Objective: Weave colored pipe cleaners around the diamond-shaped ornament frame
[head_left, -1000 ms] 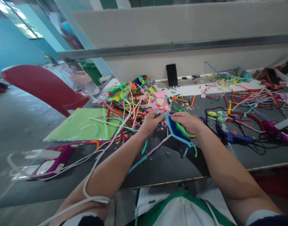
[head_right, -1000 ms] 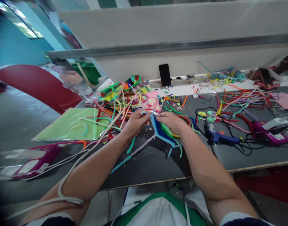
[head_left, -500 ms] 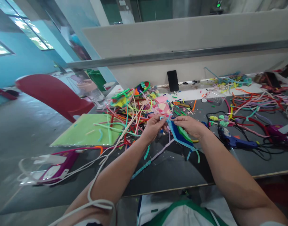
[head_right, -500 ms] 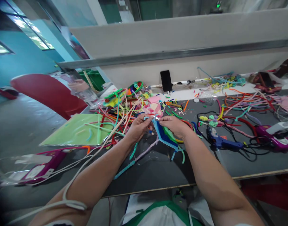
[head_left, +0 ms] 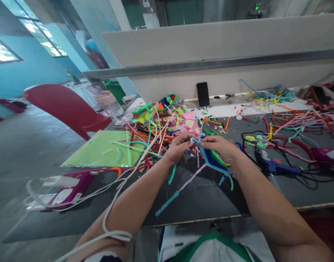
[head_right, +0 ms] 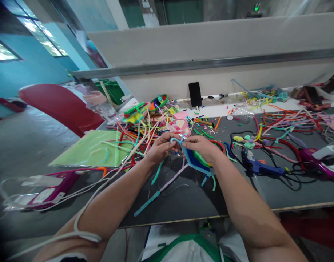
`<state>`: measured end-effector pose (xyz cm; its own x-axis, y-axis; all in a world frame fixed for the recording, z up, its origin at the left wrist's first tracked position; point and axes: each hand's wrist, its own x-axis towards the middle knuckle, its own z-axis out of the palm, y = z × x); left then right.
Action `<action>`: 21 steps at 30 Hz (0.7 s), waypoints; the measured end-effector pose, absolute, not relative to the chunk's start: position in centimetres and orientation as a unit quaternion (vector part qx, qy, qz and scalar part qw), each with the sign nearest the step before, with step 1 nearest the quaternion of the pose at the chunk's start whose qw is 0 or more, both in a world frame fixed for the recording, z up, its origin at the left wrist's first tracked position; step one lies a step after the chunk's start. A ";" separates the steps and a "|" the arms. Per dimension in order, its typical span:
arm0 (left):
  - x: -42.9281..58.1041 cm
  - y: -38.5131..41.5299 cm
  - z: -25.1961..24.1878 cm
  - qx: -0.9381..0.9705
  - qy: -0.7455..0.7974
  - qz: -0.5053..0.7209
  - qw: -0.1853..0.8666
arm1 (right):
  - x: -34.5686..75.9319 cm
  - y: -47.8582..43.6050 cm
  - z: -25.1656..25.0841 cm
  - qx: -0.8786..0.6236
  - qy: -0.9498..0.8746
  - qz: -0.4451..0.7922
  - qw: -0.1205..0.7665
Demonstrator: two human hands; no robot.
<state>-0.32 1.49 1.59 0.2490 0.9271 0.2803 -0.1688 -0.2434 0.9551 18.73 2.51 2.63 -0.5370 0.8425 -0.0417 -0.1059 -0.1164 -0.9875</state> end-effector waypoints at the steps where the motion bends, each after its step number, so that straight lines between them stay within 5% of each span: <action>1: -0.5 1.6 1.8 0.599 0.317 0.518 0.522 | 18.8 2.4 2.7 -0.326 -0.564 0.674 0.346; 10: -1.2 1.8 3.6 0.787 0.319 0.471 0.238 | 18.8 2.1 3.0 -0.291 -0.566 0.699 0.327; 21: -1.2 1.4 4.0 0.806 0.289 0.447 0.260 | 19.0 1.8 3.2 -0.266 -0.572 0.712 0.307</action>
<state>-1.20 1.43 4.00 0.4333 0.6980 0.5702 0.2326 -0.6978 0.6775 18.95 1.83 3.17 -0.6703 0.7416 -0.0278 -0.1325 -0.1564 -0.9788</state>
